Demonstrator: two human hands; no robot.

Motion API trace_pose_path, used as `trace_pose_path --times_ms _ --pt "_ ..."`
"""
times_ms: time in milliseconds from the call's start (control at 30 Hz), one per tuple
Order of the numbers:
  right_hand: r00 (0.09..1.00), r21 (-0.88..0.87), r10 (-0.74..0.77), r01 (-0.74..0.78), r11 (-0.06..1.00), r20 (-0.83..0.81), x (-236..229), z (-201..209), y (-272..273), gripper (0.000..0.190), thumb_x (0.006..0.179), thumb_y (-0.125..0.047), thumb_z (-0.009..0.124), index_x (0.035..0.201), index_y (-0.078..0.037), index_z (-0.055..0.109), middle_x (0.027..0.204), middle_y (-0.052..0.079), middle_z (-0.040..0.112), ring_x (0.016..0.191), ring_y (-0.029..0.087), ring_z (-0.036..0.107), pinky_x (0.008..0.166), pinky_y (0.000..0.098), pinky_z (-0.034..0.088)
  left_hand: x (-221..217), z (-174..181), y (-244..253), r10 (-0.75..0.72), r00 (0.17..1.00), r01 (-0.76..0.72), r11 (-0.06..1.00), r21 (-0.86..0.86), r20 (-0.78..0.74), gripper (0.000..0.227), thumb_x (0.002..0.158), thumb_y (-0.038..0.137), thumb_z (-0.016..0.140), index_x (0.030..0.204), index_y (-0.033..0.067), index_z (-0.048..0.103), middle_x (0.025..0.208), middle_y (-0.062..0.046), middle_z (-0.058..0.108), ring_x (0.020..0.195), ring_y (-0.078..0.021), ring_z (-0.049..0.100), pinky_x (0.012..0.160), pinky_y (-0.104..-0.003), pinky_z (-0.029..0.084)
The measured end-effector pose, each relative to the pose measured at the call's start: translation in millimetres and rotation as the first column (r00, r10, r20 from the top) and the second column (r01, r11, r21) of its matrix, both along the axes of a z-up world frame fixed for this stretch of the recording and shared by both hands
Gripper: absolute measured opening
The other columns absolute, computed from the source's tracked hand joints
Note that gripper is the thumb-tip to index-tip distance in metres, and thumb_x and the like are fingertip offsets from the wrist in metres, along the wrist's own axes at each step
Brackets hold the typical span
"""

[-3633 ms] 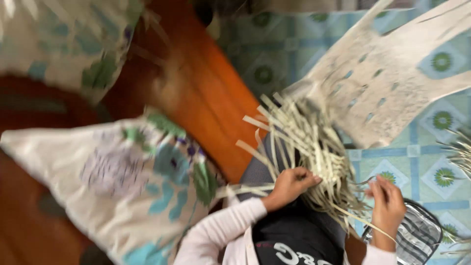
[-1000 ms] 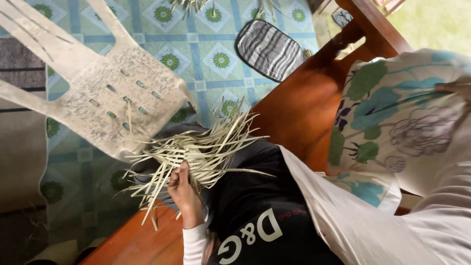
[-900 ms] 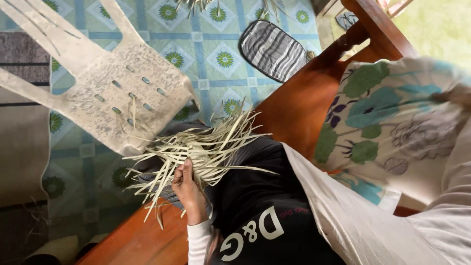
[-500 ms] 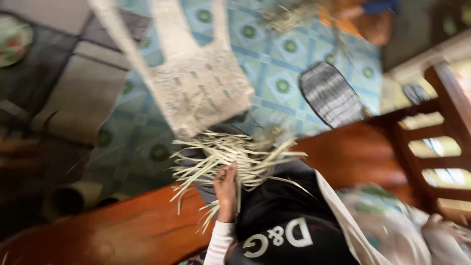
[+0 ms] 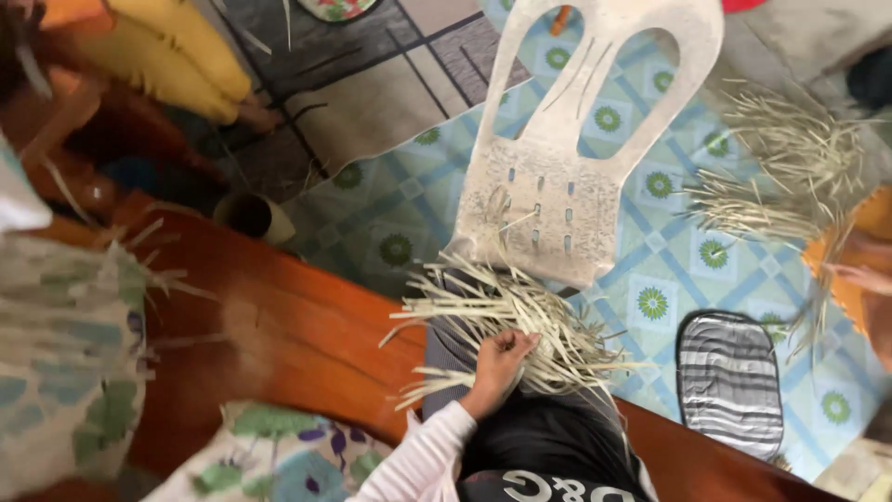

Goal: A person is weaving a basket by interlacing thin strips of dried plant material in a repetitive pattern.

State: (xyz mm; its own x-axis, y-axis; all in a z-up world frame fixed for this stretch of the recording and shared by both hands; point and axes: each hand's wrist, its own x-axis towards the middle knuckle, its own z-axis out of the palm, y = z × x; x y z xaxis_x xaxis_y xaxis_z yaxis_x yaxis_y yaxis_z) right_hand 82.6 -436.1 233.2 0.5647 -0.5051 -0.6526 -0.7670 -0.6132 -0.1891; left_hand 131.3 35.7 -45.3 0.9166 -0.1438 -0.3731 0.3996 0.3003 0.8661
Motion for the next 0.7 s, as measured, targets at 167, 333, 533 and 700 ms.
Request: trace_pose_path --times_ms 167,333,533,700 --pt "0.995 0.069 0.074 -0.069 0.995 -0.074 -33.5 -87.0 -13.6 0.071 0.092 -0.048 0.048 0.154 -0.015 0.05 0.144 0.017 0.064 0.114 0.038 0.057 0.095 0.0419 0.037 -28.9 40.4 0.3 -0.017 0.999 0.021 0.993 0.12 -0.036 0.037 0.094 0.043 0.085 0.077 0.015 0.069 0.076 -0.001 0.067 0.072 -0.0118 0.057 0.073 -0.03 0.048" --pt "0.964 0.144 0.2 -0.176 0.974 -0.177 -110.6 -216.4 -34.4 0.066 0.095 -0.044 0.046 0.154 -0.014 0.05 0.142 0.017 0.066 0.109 0.038 0.061 0.09 0.0427 0.042 -68.1 107.4 7.8 -0.174 0.965 0.144 0.977 0.159 0.197 0.042 0.106 0.045 0.065 0.078 0.0152 0.056 0.076 -0.002 0.059 0.071 -0.0205 0.057 0.074 -0.044 0.046" --pt "0.915 0.257 0.308 -0.242 0.936 -0.26 -253.1 -360.7 -10.9 0.06 0.099 -0.039 0.043 0.153 -0.013 0.049 0.14 0.018 0.069 0.103 0.039 0.066 0.086 0.0437 0.047 -112.9 107.1 -9.6 -0.103 0.918 0.059 0.991 0.124 0.383 0.041 0.105 0.04 0.058 0.074 0.0129 0.055 0.066 -0.002 0.052 0.051 -0.0163 0.038 0.057 -0.042 0.039" --pt "0.942 0.263 0.23 -0.163 0.951 -0.246 -295.9 -356.1 18.3 0.056 0.103 -0.035 0.04 0.153 -0.012 0.049 0.139 0.018 0.071 0.097 0.039 0.07 0.081 0.0446 0.052 -121.6 93.7 -21.8 -0.181 0.931 0.111 0.968 0.226 0.316 0.042 0.098 0.047 0.065 0.076 0.0117 0.058 0.075 -0.009 0.062 0.066 -0.0285 0.059 0.072 -0.049 0.048"
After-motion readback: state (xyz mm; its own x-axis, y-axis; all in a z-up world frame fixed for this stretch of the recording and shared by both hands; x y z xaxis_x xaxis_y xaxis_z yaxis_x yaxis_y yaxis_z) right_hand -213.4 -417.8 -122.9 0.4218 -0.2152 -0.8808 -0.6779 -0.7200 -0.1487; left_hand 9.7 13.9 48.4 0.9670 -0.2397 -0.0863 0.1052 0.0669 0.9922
